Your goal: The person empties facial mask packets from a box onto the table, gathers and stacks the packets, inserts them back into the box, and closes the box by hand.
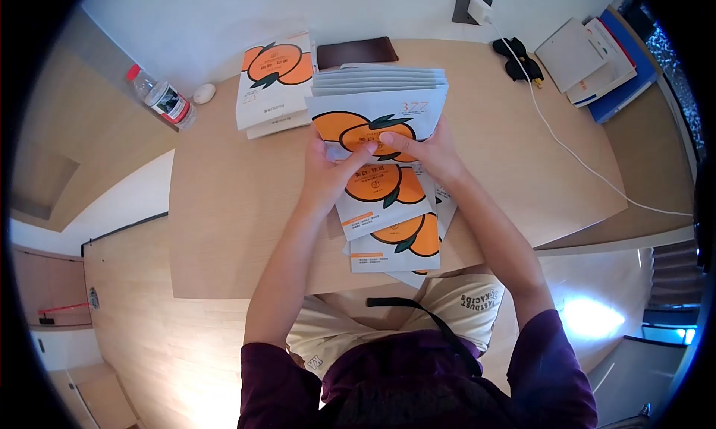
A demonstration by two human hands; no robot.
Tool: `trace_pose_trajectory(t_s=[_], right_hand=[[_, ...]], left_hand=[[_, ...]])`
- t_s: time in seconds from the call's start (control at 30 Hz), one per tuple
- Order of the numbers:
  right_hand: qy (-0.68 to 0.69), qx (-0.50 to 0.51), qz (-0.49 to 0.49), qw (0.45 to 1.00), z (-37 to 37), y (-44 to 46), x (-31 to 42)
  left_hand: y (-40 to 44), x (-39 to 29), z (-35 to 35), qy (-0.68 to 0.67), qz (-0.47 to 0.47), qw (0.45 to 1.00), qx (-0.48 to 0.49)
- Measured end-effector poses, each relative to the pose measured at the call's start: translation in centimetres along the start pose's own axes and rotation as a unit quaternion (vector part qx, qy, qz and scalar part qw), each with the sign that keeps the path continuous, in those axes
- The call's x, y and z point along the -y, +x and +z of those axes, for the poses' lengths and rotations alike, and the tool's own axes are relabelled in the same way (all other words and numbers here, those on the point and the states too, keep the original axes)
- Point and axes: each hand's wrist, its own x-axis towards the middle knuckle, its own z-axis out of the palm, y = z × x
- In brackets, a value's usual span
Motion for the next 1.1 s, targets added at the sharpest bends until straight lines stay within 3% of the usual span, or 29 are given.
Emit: trace_pose_trajectory(t_s=[0.17, 0.4, 0.7, 0.8, 0.87, 0.9, 1.07, 1.1], right_hand=[[-0.014, 0.048, 0.021, 0.999, -0.3, 0.0, 0.7], [-0.123, 0.123, -0.001, 0.985, -1.4, -0.1, 1.1], [-0.159, 0.124, -0.051, 0.978, -1.6, 0.2, -0.3], [-0.129, 0.102, -0.025, 0.986, -1.2, 0.1, 0.0], [-0.110, 0.072, -0.017, 0.991, -1.3, 0.3, -0.3], [-0.100, 0.057, -0.014, 0.993, -1.3, 0.4, -0.3], [0.116, -0.081, 0.066, 0.988, -1.9, 1.2, 0.1], [0.157, -0.099, 0.082, 0.979, -2.0, 1.2, 0.5]], left_hand=[[0.3, 1.0, -0.3, 0.023, 0.034, 0.999, -0.009], [0.4, 0.4, -0.8, 0.052, -0.015, 0.999, -0.007], [0.5, 0.5, -1.2, 0.078, -0.005, 0.997, -0.015], [1.1, 1.0, -1.6, 0.128, 0.024, 0.991, -0.022], [1.3, 0.1, -2.1, 0.214, 0.055, 0.975, -0.015], [1.3, -0.7, -2.2, 0.267, 0.088, 0.958, -0.063], [2.1, -2.9, -5.5, 0.518, 0.190, 0.795, -0.251], [2.4, -2.6, -6.6, 0.548, 0.192, 0.778, -0.240]])
